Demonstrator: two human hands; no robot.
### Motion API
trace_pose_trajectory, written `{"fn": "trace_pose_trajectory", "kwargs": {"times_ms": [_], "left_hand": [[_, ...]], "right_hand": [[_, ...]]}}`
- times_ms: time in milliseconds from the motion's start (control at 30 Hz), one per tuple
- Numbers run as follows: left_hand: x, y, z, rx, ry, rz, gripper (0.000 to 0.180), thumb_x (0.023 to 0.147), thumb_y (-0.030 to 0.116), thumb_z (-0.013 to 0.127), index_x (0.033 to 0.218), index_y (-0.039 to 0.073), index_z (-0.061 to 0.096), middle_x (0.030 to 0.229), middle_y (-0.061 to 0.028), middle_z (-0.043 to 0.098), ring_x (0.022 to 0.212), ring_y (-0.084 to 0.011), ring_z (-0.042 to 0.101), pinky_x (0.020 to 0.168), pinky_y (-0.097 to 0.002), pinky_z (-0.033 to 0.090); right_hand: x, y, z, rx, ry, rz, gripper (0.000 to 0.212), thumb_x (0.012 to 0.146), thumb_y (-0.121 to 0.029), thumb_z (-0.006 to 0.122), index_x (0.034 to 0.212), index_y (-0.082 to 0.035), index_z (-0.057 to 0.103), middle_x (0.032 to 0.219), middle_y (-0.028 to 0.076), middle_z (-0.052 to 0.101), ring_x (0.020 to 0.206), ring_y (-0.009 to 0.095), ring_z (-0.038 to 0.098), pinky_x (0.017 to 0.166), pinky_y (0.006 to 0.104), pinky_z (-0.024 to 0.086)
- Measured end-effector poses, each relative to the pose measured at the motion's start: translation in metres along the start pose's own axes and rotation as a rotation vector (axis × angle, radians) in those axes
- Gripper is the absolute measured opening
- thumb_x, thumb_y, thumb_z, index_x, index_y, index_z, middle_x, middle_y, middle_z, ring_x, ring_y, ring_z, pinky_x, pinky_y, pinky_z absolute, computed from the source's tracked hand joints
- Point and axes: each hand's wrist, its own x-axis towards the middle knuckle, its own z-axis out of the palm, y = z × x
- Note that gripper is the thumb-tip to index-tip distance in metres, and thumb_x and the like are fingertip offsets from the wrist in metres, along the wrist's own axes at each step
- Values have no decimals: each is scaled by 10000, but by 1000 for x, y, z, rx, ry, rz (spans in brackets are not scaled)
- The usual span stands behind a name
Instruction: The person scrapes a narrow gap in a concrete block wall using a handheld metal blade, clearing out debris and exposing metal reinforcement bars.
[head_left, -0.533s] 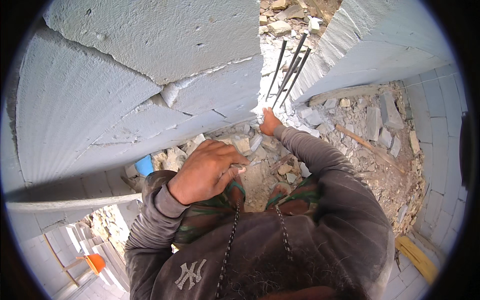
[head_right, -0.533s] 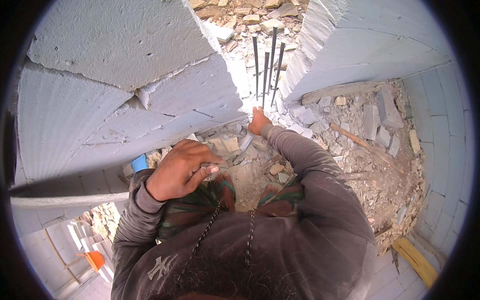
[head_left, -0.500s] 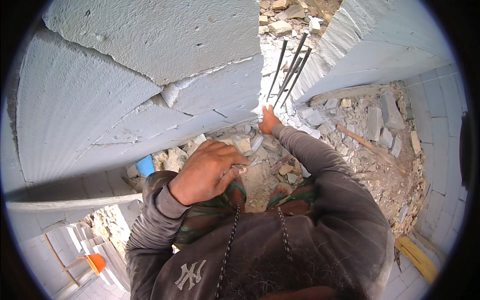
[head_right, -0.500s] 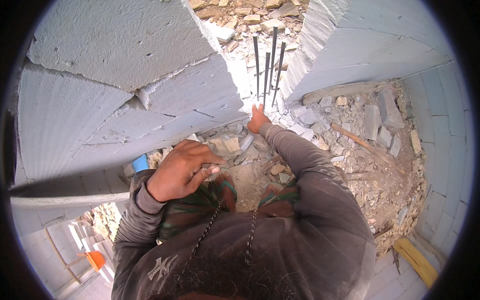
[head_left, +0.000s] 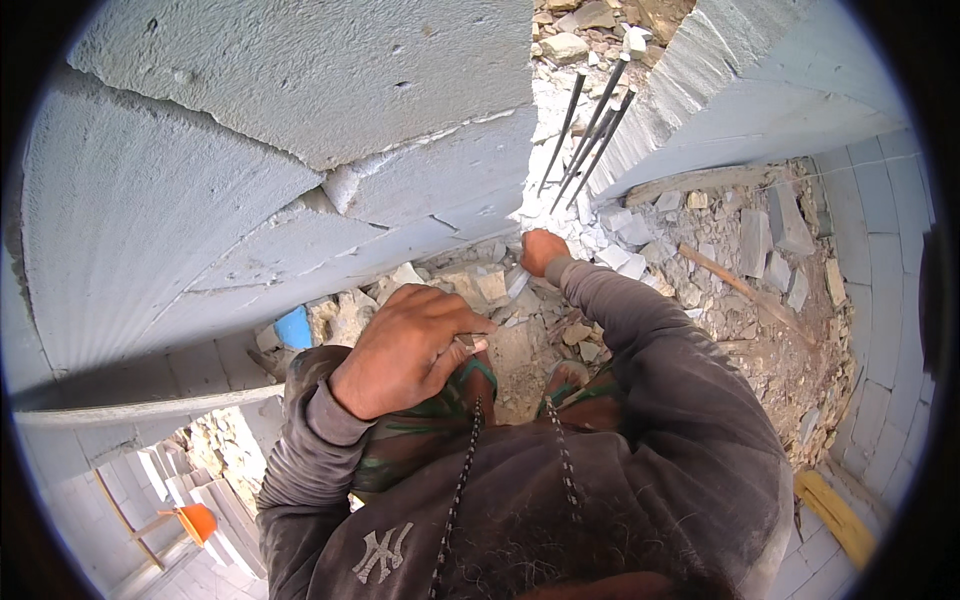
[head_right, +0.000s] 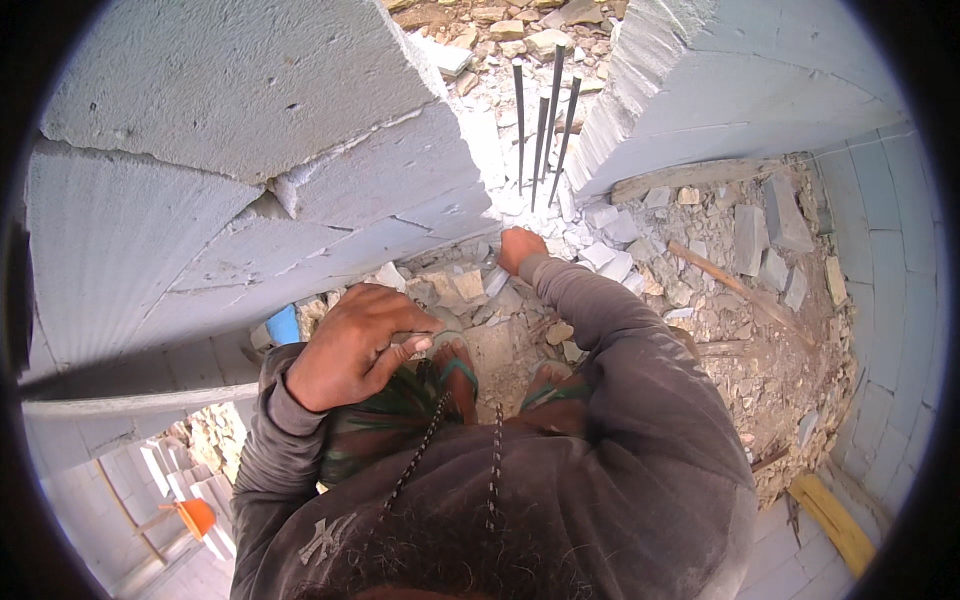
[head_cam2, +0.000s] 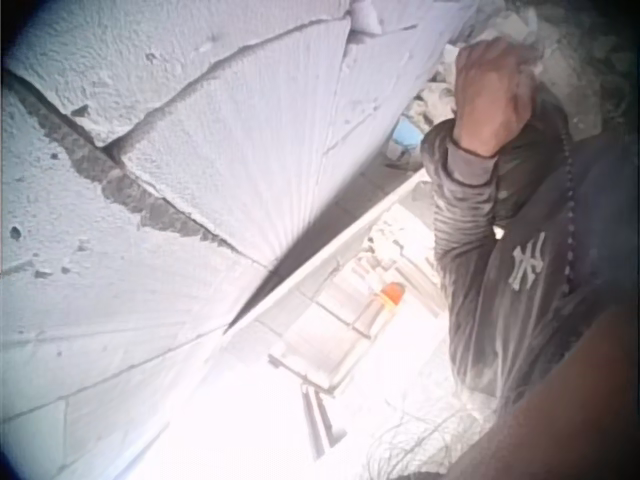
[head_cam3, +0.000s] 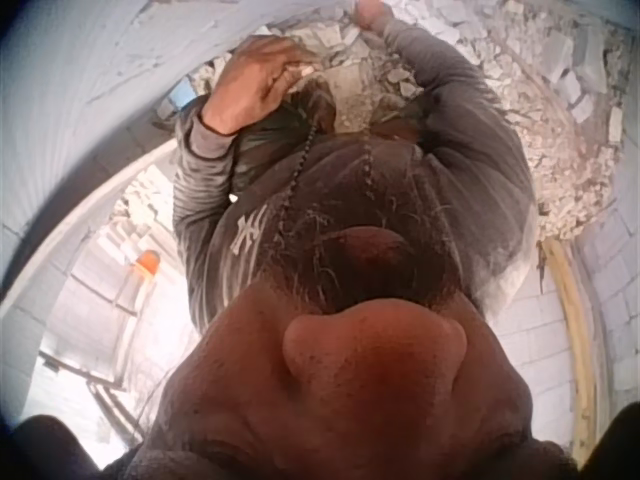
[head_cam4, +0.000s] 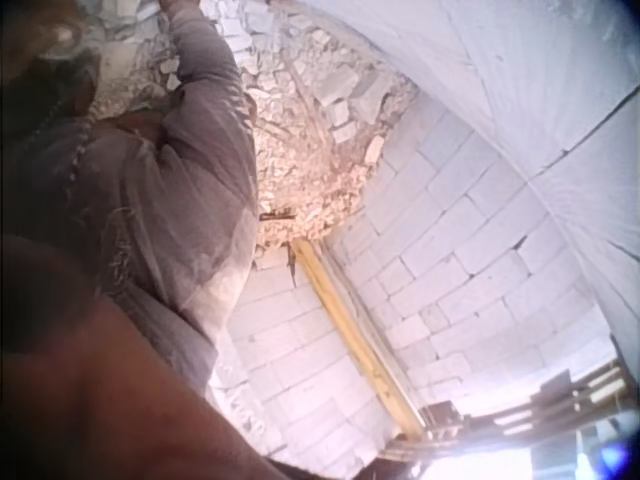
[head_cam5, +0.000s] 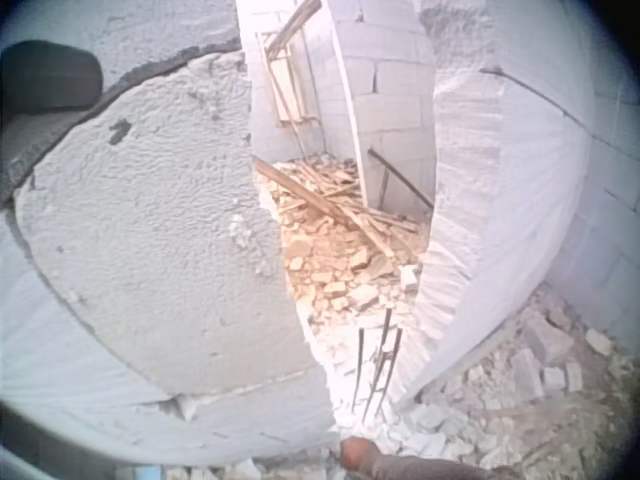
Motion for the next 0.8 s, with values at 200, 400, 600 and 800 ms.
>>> {"fn": "trace_pose_trajectory", "kwargs": {"times_ms": [200, 400, 600, 800], "left_hand": [[12, 5, 6, -54, -40, 66, 370, 812, -6, 620, 1165, 82, 687, 1051, -98, 680, 1040, -321, 629, 945, -438, 437], [12, 1, 7, -14, -54, 48, 307, 849, 43, 646, 1151, 78, 690, 1047, -97, 674, 1049, -323, 626, 952, -439, 440], [7, 1, 5, -12, -83, 20, 218, 921, 132, 671, 1131, 78, 697, 1040, -99, 665, 1061, -320, 622, 972, -440, 446], [11, -5, 12, -48, -54, 72, 281, 865, 42, 646, 1141, 77, 685, 1015, -113, 666, 1015, -338, 633, 916, -441, 451]], "right_hand": [[29, 13, 3, -18, 412, -46, 663, 870, -150, 683, 1478, -100, 425, 1476, 180, 455, 1377, 366, 461, 1091, 457, 461], [0, 17, 1, -257, 18, -37, 661, 920, -221, 676, 1519, -119, 416, 1584, 132, 387, 1462, 331, 380, 1102, 476, 444], [-40, 80, -61, -533, -272, 103, 705, 946, -507, 627, 1497, -97, 467, 1551, 129, 472, 1440, 335, 422, 1111, 529, 422], [-31, 103, -37, -710, 104, -264, 789, 969, -541, 578, 1623, -181, 322, 1720, 86, 217, 1580, 300, 200, 1119, 568, 404]]}}
